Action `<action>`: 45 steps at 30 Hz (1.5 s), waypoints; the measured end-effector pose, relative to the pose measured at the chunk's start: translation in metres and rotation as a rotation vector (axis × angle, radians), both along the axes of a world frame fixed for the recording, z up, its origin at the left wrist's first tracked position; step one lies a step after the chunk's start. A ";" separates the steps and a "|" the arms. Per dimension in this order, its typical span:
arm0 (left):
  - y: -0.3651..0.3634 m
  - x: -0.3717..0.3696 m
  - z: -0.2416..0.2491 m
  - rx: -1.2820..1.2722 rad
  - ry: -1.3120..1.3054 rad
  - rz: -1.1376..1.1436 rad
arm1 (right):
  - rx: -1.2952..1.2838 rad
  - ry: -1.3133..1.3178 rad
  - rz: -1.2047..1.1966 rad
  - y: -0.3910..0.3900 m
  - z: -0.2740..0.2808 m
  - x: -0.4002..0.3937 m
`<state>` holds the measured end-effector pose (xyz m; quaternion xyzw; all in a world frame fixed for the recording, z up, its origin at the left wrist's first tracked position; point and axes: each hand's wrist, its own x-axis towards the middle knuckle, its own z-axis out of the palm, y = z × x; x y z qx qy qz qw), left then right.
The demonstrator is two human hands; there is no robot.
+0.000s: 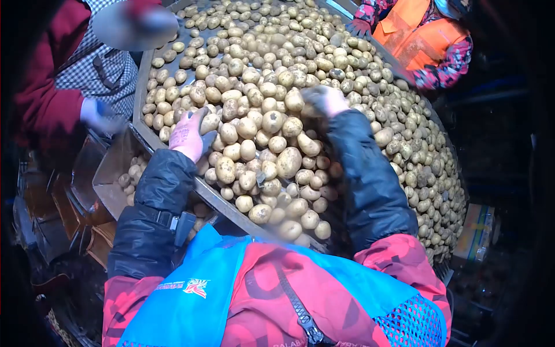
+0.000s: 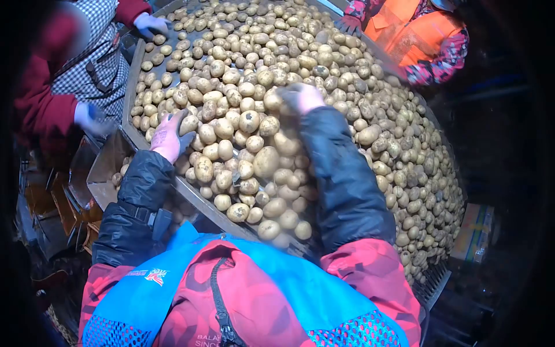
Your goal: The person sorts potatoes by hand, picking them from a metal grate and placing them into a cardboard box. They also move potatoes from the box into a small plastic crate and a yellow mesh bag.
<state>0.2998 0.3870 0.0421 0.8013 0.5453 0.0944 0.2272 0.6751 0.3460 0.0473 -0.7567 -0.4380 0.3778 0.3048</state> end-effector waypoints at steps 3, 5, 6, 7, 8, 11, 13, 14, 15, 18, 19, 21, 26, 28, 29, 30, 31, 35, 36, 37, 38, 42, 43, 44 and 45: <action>0.003 -0.019 -0.021 0.052 -0.250 -0.024 | -0.384 -0.711 0.281 0.037 0.053 -0.057; -0.006 -0.030 -0.028 -0.130 -0.563 0.030 | -0.489 -0.709 0.352 0.047 0.066 -0.064; -0.010 -0.034 -0.029 -0.308 -0.881 0.074 | -0.549 -0.704 0.626 0.046 0.081 -0.058; -0.014 -0.040 -0.028 -0.262 -0.913 0.057 | -0.540 -0.662 0.579 0.045 0.073 -0.053; -0.021 -0.040 -0.016 -0.264 -0.915 0.062 | -0.533 -0.620 0.532 0.043 0.060 -0.045; -0.035 -0.020 0.020 -0.838 -1.533 0.317 | -0.480 -0.695 0.788 0.023 0.062 -0.043; -0.026 -0.001 0.023 -0.917 -1.531 0.286 | -0.597 -0.721 0.687 0.009 0.064 -0.055; -0.020 0.011 0.025 -0.990 -1.531 0.259 | -0.585 -0.679 0.622 0.001 0.074 -0.063; -0.013 0.025 0.029 -0.986 -1.497 0.181 | -0.520 -0.636 0.621 -0.007 0.068 -0.058; -0.003 0.062 0.052 -1.289 -1.535 0.137 | -0.313 -0.509 0.547 -0.028 0.056 -0.048; 0.000 0.069 0.045 -1.310 -1.508 0.124 | -0.240 -0.224 0.431 -0.039 0.047 -0.041; -0.012 0.087 0.046 -1.221 -1.398 0.216 | -0.050 0.399 0.244 -0.063 0.033 -0.029; -0.053 0.128 0.079 -0.413 -0.534 -0.359 | 0.310 1.536 -0.398 -0.111 0.025 -0.078; -0.033 0.141 0.106 -0.356 -0.330 -0.595 | 0.319 1.367 -0.328 -0.110 0.020 -0.076; -0.014 0.152 0.103 -0.382 -0.353 -0.617 | 0.322 1.439 -0.333 -0.116 0.024 -0.077; 0.005 0.161 0.099 -0.408 -0.377 -0.641 | 0.327 1.509 -0.338 -0.122 0.028 -0.077; 0.017 0.167 0.084 -0.228 -0.351 -0.555 | 0.330 1.575 -0.339 -0.125 0.028 -0.075; 0.074 0.189 0.052 0.476 0.314 -0.962 | 0.314 1.595 -0.434 -0.125 0.008 -0.062; 0.080 0.195 0.044 0.348 0.480 -0.967 | 0.348 1.661 -0.429 -0.122 0.006 -0.061; 0.087 0.199 0.026 0.329 0.404 -0.926 | 0.344 1.709 -0.444 -0.120 0.008 -0.060; 0.086 0.207 0.031 0.328 0.469 -0.942 | 0.339 1.757 -0.459 -0.118 0.010 -0.059; 0.088 0.225 0.020 0.224 0.495 -0.790 | 0.472 1.802 -0.411 -0.121 -0.016 -0.053; 0.090 0.214 0.021 0.317 0.443 -0.900 | 0.464 1.810 -0.389 -0.121 -0.022 -0.053; 0.091 0.202 0.028 0.414 0.394 -1.011 | 0.454 1.365 -0.374 -0.122 -0.024 -0.056; 0.091 0.187 0.034 0.357 0.213 -0.969 | 0.439 0.924 -0.350 -0.122 -0.026 -0.059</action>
